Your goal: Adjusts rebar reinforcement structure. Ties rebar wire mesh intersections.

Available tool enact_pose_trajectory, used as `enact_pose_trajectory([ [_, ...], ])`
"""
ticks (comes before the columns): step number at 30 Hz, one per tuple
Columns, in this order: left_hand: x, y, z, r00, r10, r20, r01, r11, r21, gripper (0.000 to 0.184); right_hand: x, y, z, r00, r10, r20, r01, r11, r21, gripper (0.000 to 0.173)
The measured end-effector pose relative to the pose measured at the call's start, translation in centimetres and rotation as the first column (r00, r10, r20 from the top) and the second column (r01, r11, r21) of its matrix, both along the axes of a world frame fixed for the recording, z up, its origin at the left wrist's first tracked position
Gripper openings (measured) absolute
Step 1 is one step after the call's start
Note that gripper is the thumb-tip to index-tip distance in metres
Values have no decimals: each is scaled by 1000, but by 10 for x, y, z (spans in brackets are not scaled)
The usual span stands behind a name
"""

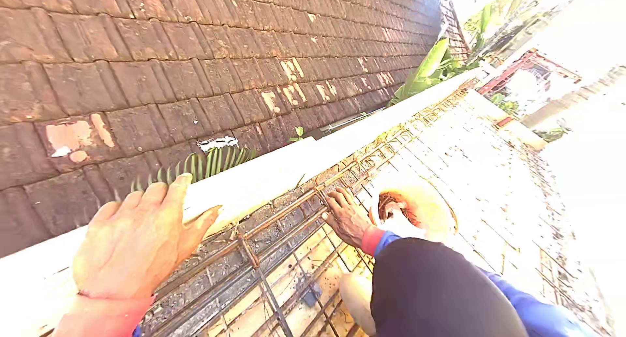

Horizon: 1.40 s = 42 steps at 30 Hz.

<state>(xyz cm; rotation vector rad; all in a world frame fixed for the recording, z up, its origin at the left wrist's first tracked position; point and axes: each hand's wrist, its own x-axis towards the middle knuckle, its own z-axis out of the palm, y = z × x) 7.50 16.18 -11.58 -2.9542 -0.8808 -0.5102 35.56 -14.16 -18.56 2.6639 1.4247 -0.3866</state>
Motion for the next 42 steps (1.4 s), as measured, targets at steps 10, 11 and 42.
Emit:
enact_pose_trajectory([
  [10, -11, -45, 7, 949, 235, 210, -211, 969, -131, 74, 24, -9, -7, 973, 231, 21, -232, 967, 101, 64],
  [11, -16, -57, -1, 925, 258, 278, -230, 964, -131, 67, 26, -7, -5, 970, 241, 1, -241, 968, 72, 65],
  [42, -32, -265, -96, 783, 622, -22, -240, 269, -933, 87, 27, -15, -25, 969, 233, 79, -246, 927, 283, 63],
])
